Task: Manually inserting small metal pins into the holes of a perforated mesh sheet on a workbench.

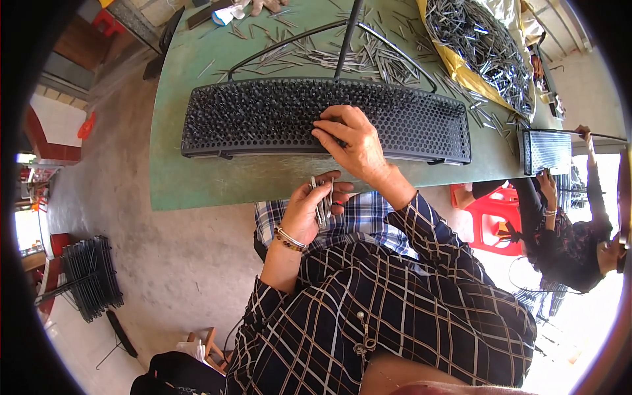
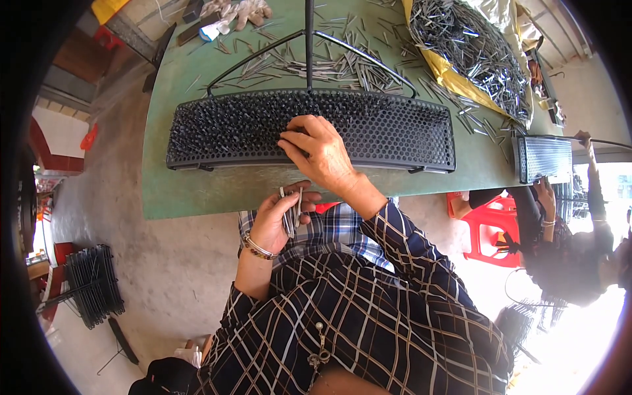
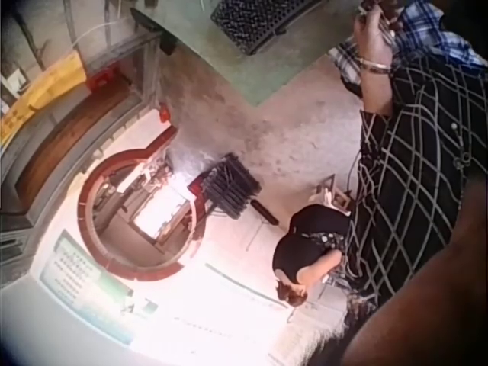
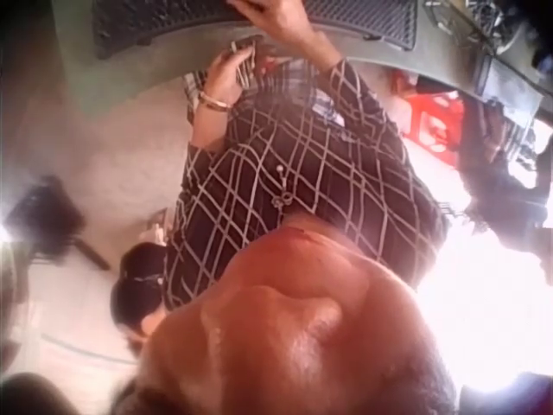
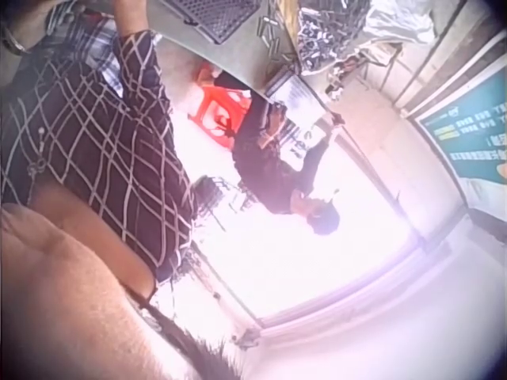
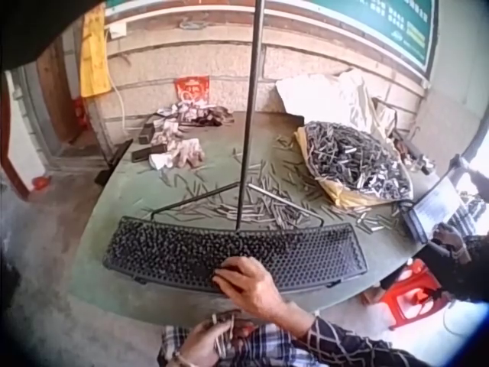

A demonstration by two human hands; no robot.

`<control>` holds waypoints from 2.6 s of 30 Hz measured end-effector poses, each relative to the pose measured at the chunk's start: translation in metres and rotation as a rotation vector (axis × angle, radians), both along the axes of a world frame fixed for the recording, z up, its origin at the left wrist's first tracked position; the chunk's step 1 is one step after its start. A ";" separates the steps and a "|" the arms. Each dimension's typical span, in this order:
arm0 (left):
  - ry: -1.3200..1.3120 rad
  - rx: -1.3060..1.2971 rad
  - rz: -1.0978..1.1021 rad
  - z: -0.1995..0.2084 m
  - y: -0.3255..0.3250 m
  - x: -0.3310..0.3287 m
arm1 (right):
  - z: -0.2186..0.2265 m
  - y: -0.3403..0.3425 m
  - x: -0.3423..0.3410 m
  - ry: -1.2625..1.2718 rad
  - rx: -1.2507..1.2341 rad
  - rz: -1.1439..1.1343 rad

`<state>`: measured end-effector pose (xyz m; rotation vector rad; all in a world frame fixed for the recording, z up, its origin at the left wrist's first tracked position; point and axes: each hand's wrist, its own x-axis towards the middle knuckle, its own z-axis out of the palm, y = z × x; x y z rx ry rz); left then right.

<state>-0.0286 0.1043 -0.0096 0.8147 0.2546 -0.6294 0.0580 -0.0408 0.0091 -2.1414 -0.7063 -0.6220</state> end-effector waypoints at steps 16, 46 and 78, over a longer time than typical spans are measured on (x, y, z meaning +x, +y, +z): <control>-0.066 -0.100 0.102 0.017 0.009 0.005 | 0.027 -0.017 -0.028 0.624 0.140 0.099; 0.049 -0.130 0.012 -0.004 0.000 -0.001 | 0.003 -0.006 0.005 -0.110 -0.079 -0.054; -0.112 -0.040 -0.064 0.005 -0.010 0.006 | 0.032 -0.038 -0.004 0.587 0.421 -0.099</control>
